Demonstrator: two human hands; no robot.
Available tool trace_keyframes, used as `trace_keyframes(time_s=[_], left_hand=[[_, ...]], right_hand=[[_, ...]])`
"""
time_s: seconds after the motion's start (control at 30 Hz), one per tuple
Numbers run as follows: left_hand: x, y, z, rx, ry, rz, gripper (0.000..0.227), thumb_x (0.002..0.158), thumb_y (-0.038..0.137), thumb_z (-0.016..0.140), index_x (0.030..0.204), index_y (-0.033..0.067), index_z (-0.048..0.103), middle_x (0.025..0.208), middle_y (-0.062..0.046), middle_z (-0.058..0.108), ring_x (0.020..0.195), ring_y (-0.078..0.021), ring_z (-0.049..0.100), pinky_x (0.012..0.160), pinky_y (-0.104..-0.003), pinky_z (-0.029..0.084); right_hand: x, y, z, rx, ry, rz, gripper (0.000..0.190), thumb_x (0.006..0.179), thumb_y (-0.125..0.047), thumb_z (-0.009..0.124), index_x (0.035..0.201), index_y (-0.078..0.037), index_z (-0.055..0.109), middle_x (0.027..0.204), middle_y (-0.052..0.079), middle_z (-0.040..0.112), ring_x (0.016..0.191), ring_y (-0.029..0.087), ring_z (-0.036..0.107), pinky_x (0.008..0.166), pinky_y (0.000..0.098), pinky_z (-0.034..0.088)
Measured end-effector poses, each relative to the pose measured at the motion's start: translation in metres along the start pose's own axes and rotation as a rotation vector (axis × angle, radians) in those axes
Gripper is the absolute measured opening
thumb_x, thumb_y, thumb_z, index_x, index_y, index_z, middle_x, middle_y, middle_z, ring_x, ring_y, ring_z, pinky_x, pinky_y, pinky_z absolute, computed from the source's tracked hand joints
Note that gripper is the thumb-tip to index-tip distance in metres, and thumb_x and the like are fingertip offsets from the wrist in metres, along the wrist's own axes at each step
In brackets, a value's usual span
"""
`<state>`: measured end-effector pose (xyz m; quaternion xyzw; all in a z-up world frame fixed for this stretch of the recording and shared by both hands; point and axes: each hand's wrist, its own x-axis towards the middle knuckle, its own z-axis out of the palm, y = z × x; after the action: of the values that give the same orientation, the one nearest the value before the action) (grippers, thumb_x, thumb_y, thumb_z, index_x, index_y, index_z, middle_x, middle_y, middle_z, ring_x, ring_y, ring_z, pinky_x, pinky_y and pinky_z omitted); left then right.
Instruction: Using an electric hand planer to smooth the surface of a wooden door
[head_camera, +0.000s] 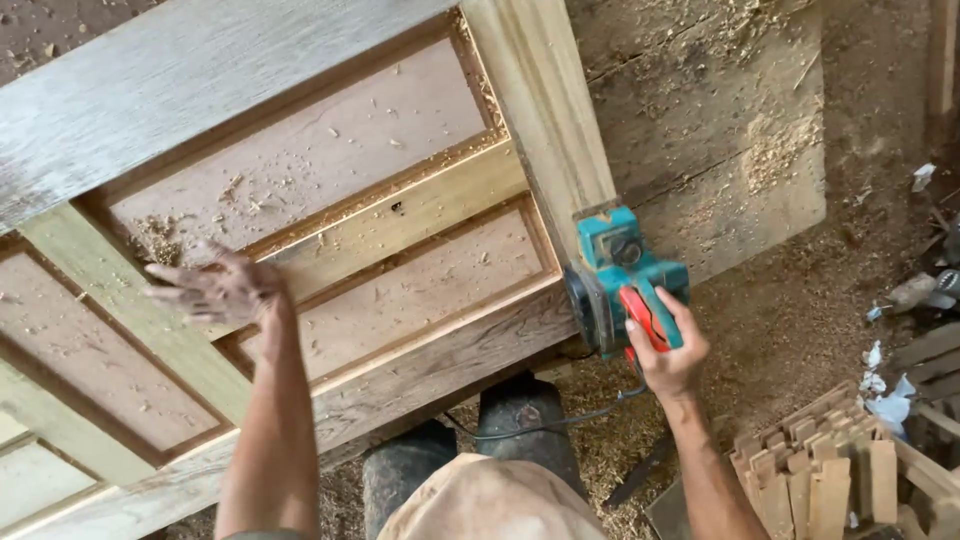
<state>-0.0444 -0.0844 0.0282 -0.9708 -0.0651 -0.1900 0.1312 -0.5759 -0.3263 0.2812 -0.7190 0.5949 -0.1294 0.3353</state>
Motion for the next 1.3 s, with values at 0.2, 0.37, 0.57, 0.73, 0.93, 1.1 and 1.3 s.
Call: trace_keyframes(time_s=[0.2, 0.37, 0.57, 0.73, 0.93, 1.1, 1.3], left_hand=[[-0.02, 0.044, -0.067, -0.135, -0.124, -0.137, 0.075, 0.107, 0.076, 0.029, 0.163, 0.0269, 0.025, 0.171, -0.004, 0.01, 0.162, -0.0214, 0.006, 0.131, -0.051, -0.009], [-0.011, 0.058, -0.117, -0.358, -0.447, -0.192, 0.079, 0.107, 0.06, 0.056, 0.167, 0.0235, 0.018, 0.172, -0.013, 0.012, 0.161, -0.0328, 0.014, 0.129, -0.059, 0.007], [-0.003, 0.063, -0.124, -0.379, -0.486, -0.223, 0.083, 0.102, 0.06, 0.058, 0.167, 0.0257, 0.019, 0.172, -0.01, 0.011, 0.161, -0.031, 0.01, 0.129, -0.058, 0.005], [-0.006, 0.058, -0.125, -0.37, -0.515, -0.232, 0.084, 0.101, 0.063, 0.058, 0.167, 0.0292, 0.019, 0.173, -0.006, 0.01, 0.161, -0.0279, 0.011, 0.13, -0.056, 0.002], [-0.003, 0.061, -0.143, -0.393, -0.495, -0.219, 0.083, 0.099, 0.06, 0.059, 0.165, 0.0238, 0.023, 0.171, -0.012, 0.014, 0.159, -0.0309, 0.014, 0.128, -0.057, 0.005], [-0.006, 0.063, -0.14, -0.397, -0.487, -0.203, 0.081, 0.102, 0.059, 0.058, 0.165, 0.0235, 0.022, 0.171, -0.012, 0.011, 0.16, -0.0307, 0.015, 0.129, -0.057, 0.005], [-0.007, 0.068, -0.145, -0.384, -0.471, -0.161, 0.077, 0.106, 0.059, 0.055, 0.166, 0.0221, 0.022, 0.172, -0.014, 0.008, 0.16, -0.0314, 0.015, 0.129, -0.057, 0.003]], right_hand=[[0.108, -0.078, 0.037, 0.03, -0.006, -0.041, 0.053, 0.084, -0.023, 0.083, 0.132, -0.006, 0.068, 0.092, 0.017, 0.072, 0.069, 0.025, 0.067, 0.058, 0.0342, 0.057], [0.215, -0.146, 0.075, 0.132, -0.011, -0.057, 0.052, 0.081, -0.021, 0.085, 0.13, -0.011, 0.072, 0.09, 0.023, 0.071, 0.058, 0.024, 0.068, 0.049, 0.0306, 0.054], [0.34, -0.207, 0.116, 0.297, -0.037, -0.291, 0.046, 0.086, -0.011, 0.088, 0.128, -0.001, 0.07, 0.081, 0.023, 0.07, 0.05, 0.022, 0.069, 0.04, 0.0254, 0.054], [0.353, -0.229, 0.108, 0.267, -0.128, -0.448, 0.051, 0.098, -0.023, 0.09, 0.137, 0.0, 0.065, 0.092, 0.018, 0.074, 0.062, 0.022, 0.076, 0.049, 0.028, 0.059], [0.209, -0.149, 0.052, 0.103, 0.02, -0.175, 0.057, 0.082, -0.012, 0.089, 0.134, 0.004, 0.071, 0.095, 0.03, 0.067, 0.07, 0.033, 0.068, 0.063, 0.0418, 0.053], [0.07, -0.028, 0.022, 0.032, 0.129, 0.092, 0.056, 0.079, -0.019, 0.09, 0.132, -0.01, 0.076, 0.107, 0.022, 0.072, 0.094, 0.033, 0.07, 0.08, 0.0404, 0.053], [0.021, 0.007, 0.014, 0.042, 0.172, 0.168, 0.055, 0.077, -0.016, 0.092, 0.13, -0.011, 0.077, 0.108, 0.02, 0.074, 0.1, 0.031, 0.071, 0.084, 0.0397, 0.054]])
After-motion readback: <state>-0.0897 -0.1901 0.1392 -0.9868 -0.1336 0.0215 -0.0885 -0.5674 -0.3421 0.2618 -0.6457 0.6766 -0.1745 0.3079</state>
